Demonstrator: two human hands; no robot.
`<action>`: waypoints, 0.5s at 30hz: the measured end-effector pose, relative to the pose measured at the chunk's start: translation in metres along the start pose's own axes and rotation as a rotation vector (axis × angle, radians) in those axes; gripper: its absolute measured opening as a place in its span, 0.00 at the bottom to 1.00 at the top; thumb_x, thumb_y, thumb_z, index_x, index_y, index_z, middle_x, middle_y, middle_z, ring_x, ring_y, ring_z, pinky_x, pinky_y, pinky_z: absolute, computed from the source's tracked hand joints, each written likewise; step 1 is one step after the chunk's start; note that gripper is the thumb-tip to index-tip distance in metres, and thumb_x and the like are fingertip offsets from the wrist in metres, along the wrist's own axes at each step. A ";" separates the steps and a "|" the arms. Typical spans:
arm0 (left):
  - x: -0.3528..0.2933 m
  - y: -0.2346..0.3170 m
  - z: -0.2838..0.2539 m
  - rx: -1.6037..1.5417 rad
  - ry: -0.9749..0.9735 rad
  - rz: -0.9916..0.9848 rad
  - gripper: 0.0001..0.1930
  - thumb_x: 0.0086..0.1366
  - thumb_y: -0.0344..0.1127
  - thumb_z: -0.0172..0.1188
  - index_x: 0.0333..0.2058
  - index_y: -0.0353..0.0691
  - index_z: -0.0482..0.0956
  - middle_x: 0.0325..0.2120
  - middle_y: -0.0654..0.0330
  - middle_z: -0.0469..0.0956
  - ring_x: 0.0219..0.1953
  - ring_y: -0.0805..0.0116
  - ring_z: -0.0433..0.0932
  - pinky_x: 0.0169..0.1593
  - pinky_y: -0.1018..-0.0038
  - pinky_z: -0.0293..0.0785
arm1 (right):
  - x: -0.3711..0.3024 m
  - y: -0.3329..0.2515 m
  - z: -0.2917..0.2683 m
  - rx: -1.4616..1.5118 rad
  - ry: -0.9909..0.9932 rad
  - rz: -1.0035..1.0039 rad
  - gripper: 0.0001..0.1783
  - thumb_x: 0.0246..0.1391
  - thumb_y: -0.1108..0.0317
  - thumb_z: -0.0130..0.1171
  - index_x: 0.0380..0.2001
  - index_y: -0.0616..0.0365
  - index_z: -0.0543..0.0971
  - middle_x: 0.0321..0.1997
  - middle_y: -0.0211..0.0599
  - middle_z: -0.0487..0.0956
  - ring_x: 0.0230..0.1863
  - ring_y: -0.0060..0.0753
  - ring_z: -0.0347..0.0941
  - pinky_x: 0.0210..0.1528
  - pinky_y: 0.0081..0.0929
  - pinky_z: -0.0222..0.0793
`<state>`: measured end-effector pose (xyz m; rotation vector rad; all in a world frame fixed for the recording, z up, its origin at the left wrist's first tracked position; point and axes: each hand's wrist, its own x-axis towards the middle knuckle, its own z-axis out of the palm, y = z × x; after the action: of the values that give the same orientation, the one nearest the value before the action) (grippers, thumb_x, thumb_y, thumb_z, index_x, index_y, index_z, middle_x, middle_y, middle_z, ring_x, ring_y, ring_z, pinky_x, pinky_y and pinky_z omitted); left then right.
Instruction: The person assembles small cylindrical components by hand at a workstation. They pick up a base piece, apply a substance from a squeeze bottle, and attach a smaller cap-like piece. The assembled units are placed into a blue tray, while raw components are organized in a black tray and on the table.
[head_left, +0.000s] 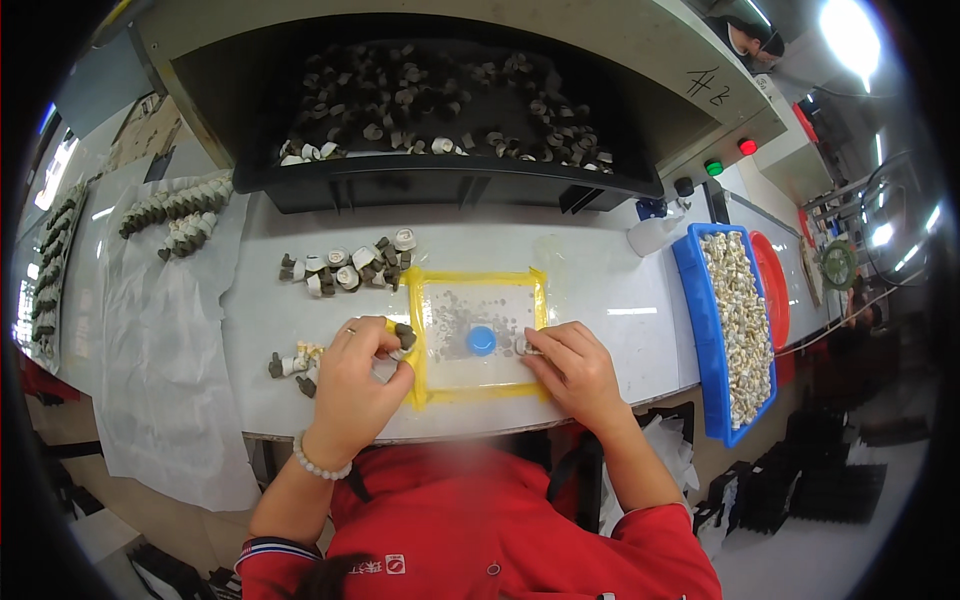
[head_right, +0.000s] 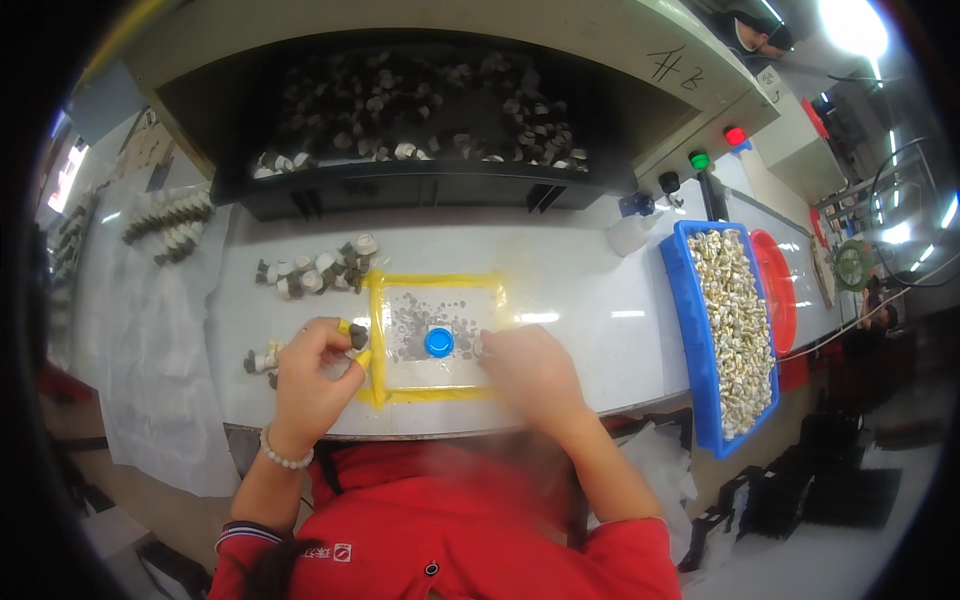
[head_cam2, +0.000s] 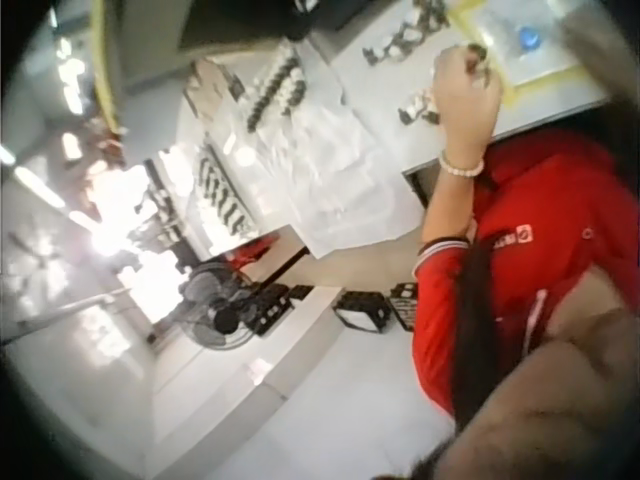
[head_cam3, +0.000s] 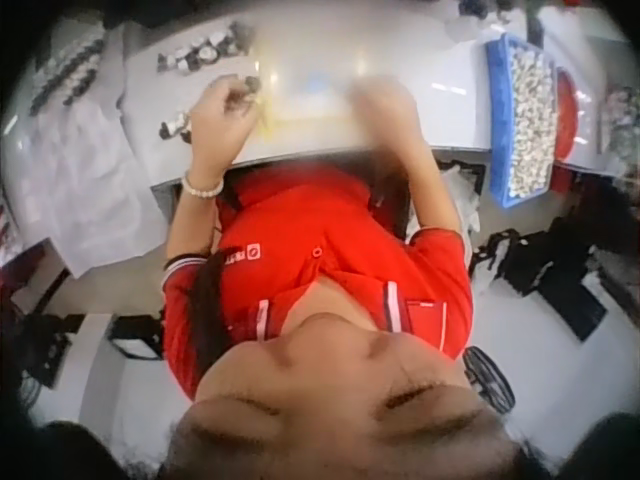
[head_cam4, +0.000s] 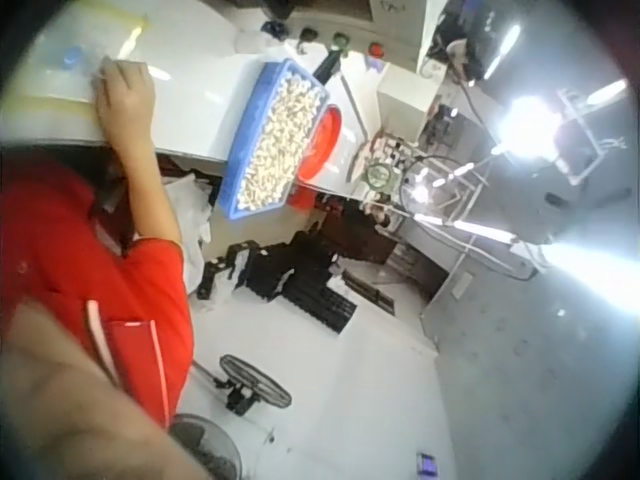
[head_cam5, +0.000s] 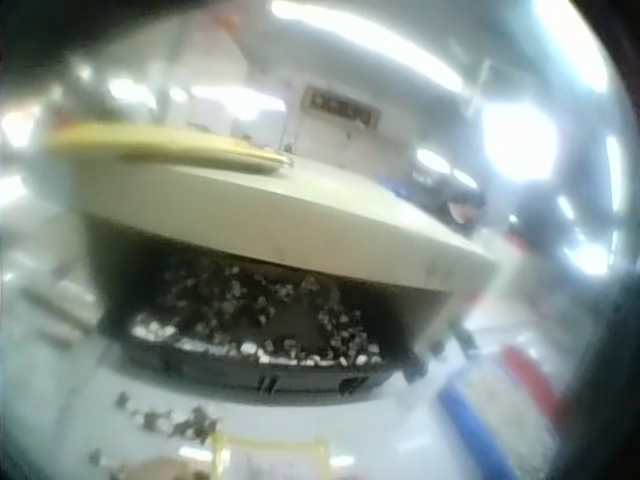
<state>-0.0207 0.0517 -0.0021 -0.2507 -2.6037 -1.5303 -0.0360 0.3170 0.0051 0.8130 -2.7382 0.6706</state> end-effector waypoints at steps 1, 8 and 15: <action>-0.004 0.001 -0.001 -0.153 -0.020 -0.070 0.13 0.48 0.20 0.60 0.33 0.33 0.70 0.32 0.57 0.72 0.34 0.67 0.71 0.37 0.73 0.69 | 0.001 0.000 -0.001 -0.003 -0.004 0.003 0.15 0.41 0.74 0.66 0.37 0.60 0.80 0.34 0.39 0.78 0.34 0.39 0.73 0.36 0.30 0.71; -0.017 0.005 0.008 -1.054 -0.153 -0.358 0.19 0.56 0.16 0.55 0.48 0.31 0.70 0.41 0.60 0.72 0.44 0.73 0.72 0.47 0.76 0.74 | 0.026 -0.012 0.000 0.126 -0.062 -0.020 0.13 0.43 0.75 0.64 0.36 0.61 0.80 0.33 0.38 0.77 0.35 0.40 0.73 0.38 0.31 0.71; -0.031 -0.005 0.021 -1.136 -0.165 -0.397 0.18 0.57 0.16 0.57 0.48 0.28 0.71 0.41 0.57 0.75 0.45 0.69 0.76 0.50 0.74 0.75 | 0.041 -0.015 0.001 0.019 -0.167 -0.156 0.12 0.42 0.76 0.63 0.34 0.61 0.80 0.31 0.37 0.75 0.34 0.38 0.73 0.37 0.32 0.72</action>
<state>0.0087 0.0645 -0.0224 0.0813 -1.5949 -3.0707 -0.0614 0.2859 0.0229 1.1203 -2.7787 0.6237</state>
